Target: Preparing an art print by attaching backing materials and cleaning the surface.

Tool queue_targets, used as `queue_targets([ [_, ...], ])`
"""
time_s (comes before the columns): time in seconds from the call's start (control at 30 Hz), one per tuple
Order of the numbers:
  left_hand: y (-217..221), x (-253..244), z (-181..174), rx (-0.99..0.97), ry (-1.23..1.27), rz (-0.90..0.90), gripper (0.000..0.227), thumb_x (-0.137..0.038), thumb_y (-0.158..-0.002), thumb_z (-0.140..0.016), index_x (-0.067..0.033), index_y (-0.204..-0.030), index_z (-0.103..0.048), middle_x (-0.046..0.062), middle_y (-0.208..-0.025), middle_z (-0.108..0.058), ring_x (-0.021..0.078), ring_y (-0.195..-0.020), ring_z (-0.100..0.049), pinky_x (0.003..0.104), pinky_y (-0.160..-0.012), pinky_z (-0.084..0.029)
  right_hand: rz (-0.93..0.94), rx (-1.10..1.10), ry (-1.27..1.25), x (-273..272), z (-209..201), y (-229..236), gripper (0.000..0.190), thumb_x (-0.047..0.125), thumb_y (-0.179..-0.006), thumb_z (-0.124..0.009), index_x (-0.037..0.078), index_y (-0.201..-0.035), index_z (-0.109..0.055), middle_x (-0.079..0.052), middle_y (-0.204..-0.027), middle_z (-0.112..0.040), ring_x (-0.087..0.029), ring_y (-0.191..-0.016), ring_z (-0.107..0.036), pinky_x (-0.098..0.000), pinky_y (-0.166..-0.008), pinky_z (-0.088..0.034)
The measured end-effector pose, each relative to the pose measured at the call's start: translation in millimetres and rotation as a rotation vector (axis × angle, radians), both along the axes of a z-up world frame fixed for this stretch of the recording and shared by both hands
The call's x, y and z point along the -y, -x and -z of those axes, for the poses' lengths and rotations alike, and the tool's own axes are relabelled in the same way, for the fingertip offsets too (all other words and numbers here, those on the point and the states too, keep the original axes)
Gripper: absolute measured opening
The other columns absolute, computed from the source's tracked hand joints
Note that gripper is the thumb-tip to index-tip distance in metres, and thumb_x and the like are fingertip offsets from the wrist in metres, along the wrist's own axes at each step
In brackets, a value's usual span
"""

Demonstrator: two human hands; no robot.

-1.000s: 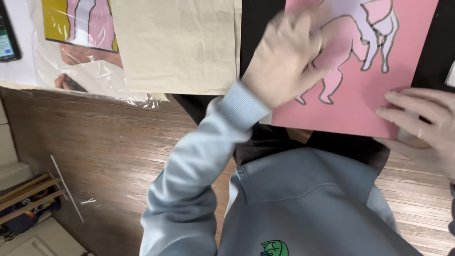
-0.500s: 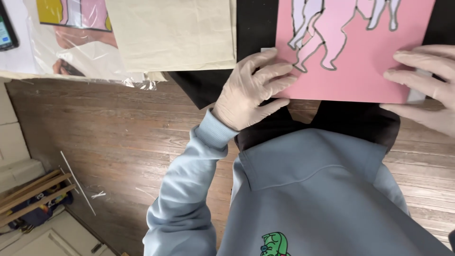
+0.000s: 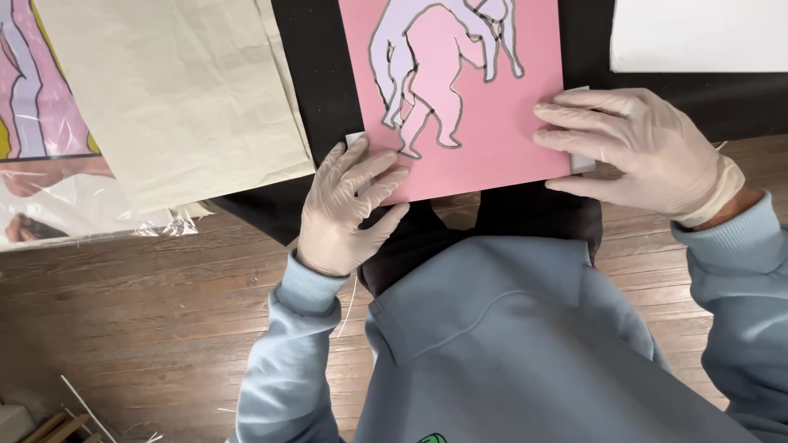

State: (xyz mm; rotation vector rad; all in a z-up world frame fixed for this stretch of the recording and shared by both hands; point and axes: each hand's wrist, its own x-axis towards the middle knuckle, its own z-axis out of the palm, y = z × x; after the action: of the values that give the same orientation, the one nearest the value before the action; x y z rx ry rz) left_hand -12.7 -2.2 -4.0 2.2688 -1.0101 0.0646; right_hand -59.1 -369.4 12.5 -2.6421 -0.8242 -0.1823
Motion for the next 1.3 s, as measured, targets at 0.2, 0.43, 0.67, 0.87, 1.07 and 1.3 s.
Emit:
queue_targets([
  [0.2,1,-1,-2,-0.024,-0.007,-0.015,0.043,-0.020,-0.083,-0.090,-0.0136,-0.123,-0.075,0.004,-0.137,-0.064,0.0366,-0.139,-0.055,0.052,-0.121,-0.045,-0.028,0.013,0.026,1,0,-2,0.056,0.034,-0.076,-0.086,0.011,-0.125,-0.070,-0.004,-0.138,-0.066,-0.025,-0.129,-0.060,-0.0405,-0.102,-0.053],
  [0.43,0,2,-5,-0.063,-0.036,-0.038,0.044,-0.022,-0.082,-0.090,-0.0130,-0.122,-0.076,0.005,-0.135,-0.066,0.0361,-0.139,-0.055,0.052,-0.121,-0.044,-0.058,0.032,-0.025,0,-2,-3,0.057,0.028,-0.073,-0.087,0.008,-0.124,-0.071,-0.005,-0.134,-0.068,-0.026,-0.128,-0.061,-0.0417,-0.098,-0.055],
  [0.67,2,2,2,-0.059,0.026,-0.045,0.044,-0.021,-0.082,-0.089,-0.0139,-0.123,-0.074,0.005,-0.135,-0.066,0.0346,-0.139,-0.055,0.050,-0.122,-0.045,-0.037,0.015,-0.044,3,17,-5,0.054,0.027,-0.068,-0.087,0.003,-0.114,-0.075,-0.014,-0.124,-0.073,-0.032,-0.121,-0.067,-0.0440,-0.097,-0.059],
  [0.87,2,2,3,-0.054,0.039,-0.045,0.043,-0.019,-0.083,-0.089,-0.0140,-0.123,-0.074,0.004,-0.135,-0.066,0.0345,-0.140,-0.054,0.049,-0.122,-0.045,-0.046,-0.023,-0.088,3,18,-7,0.055,0.027,-0.066,-0.087,0.001,-0.113,-0.075,-0.018,-0.123,-0.072,-0.034,-0.121,-0.067,-0.0471,-0.101,-0.058],
  [1.07,4,2,6,-0.049,0.050,-0.048,0.042,-0.020,-0.084,-0.089,-0.0143,-0.123,-0.074,0.003,-0.135,-0.066,0.0336,-0.140,-0.054,0.049,-0.123,-0.044,-0.014,-0.064,-0.078,5,23,-5,0.057,0.028,-0.066,-0.087,0.001,-0.114,-0.074,-0.019,-0.124,-0.072,-0.035,-0.121,-0.068,-0.0463,-0.105,-0.058],
  [1.3,4,3,5,-0.063,0.056,-0.052,0.040,-0.020,-0.085,-0.088,-0.0147,-0.122,-0.074,0.003,-0.135,-0.066,0.0335,-0.140,-0.054,0.048,-0.122,-0.045,-0.023,-0.054,-0.055,5,22,-6,0.058,0.028,-0.065,-0.088,0.000,-0.114,-0.074,-0.020,-0.123,-0.072,-0.035,-0.121,-0.069,-0.0465,-0.104,-0.058],
])
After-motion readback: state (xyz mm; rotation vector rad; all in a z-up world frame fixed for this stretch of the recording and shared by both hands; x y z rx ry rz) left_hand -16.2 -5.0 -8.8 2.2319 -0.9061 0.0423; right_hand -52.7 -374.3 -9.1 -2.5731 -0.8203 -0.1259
